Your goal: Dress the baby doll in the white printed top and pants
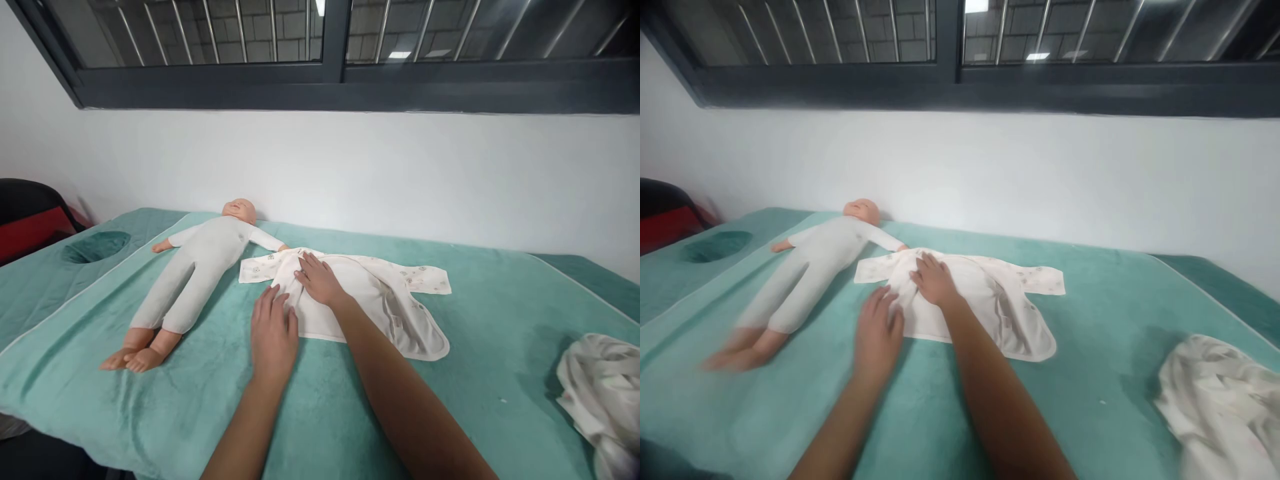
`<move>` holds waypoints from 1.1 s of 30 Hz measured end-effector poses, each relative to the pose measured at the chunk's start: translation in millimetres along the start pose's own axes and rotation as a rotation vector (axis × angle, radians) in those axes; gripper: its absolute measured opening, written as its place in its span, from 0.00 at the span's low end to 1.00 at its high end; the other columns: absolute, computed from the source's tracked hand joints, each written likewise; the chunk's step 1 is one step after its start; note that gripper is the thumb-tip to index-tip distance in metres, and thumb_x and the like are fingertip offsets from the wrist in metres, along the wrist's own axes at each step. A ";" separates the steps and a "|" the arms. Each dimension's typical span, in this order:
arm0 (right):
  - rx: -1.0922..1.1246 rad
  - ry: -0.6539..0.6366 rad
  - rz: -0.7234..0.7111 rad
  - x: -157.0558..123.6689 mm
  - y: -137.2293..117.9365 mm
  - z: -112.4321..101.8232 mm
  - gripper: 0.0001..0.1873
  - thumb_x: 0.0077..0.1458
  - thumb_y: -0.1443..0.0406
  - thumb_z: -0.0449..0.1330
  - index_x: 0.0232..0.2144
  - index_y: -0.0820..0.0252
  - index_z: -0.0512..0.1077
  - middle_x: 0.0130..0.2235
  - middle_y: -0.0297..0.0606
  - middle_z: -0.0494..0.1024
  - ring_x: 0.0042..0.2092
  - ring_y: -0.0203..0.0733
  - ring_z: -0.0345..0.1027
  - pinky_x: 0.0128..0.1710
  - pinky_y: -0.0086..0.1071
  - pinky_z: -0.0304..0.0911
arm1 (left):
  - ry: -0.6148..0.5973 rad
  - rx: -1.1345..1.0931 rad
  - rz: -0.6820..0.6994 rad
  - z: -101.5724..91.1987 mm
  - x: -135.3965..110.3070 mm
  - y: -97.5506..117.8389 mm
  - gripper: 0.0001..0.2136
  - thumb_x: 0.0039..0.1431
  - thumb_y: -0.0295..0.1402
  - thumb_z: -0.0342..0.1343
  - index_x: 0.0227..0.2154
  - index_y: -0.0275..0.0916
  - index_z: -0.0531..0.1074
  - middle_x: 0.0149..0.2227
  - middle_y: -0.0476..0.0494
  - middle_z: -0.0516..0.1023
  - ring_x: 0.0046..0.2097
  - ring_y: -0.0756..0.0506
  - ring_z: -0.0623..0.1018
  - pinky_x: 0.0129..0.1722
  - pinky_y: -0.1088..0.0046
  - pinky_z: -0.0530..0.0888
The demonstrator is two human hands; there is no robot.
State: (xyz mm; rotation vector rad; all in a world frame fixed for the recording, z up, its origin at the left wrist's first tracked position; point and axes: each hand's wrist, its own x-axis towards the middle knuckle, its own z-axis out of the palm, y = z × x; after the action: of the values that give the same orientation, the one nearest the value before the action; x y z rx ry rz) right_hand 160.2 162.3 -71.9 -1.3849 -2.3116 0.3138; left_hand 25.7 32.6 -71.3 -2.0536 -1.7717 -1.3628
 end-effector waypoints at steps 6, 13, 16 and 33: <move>-0.182 -0.005 0.014 10.5 9.2 -3.1 0.25 0.67 0.62 0.40 0.64 0.55 0.56 0.68 0.40 0.55 0.69 0.46 0.43 0.63 0.46 0.43 | -0.334 0.327 -0.034 -11.3 -7.8 3.9 0.04 0.60 0.30 0.53 0.34 0.40 0.72 0.37 0.42 0.76 0.42 0.38 0.72 0.40 0.59 0.66; -0.198 0.078 0.054 26.5 27.4 -11.1 0.19 0.66 0.63 0.45 0.53 0.57 0.68 0.55 0.46 0.71 0.55 0.49 0.61 0.54 0.41 0.54 | -0.316 0.385 0.023 -18.4 -12.2 6.0 0.11 0.64 0.37 0.50 0.29 0.40 0.73 0.35 0.42 0.75 0.40 0.39 0.71 0.39 0.61 0.63; -0.179 0.118 0.102 36.2 34.2 -9.4 0.17 0.65 0.61 0.47 0.47 0.60 0.71 0.51 0.49 0.72 0.53 0.53 0.61 0.52 0.44 0.55 | -0.291 0.408 0.008 -16.6 -13.3 5.6 0.11 0.64 0.36 0.50 0.30 0.40 0.75 0.36 0.42 0.76 0.40 0.39 0.70 0.39 0.60 0.63; 0.231 0.096 0.079 61.7 66.4 -13.1 0.17 0.59 0.64 0.52 0.48 0.56 0.73 0.47 0.35 0.78 0.48 0.36 0.70 0.48 0.29 0.61 | -0.293 0.268 0.140 -4.6 -18.8 1.8 0.15 0.66 0.33 0.46 0.52 0.40 0.70 0.63 0.38 0.65 0.66 0.34 0.59 0.61 0.45 0.59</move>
State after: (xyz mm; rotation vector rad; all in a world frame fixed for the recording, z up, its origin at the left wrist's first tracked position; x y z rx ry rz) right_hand 192.9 247.8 -72.0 -1.3466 -2.0734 0.5091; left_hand 26.2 15.5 -80.4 -2.2596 -1.7579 -0.7713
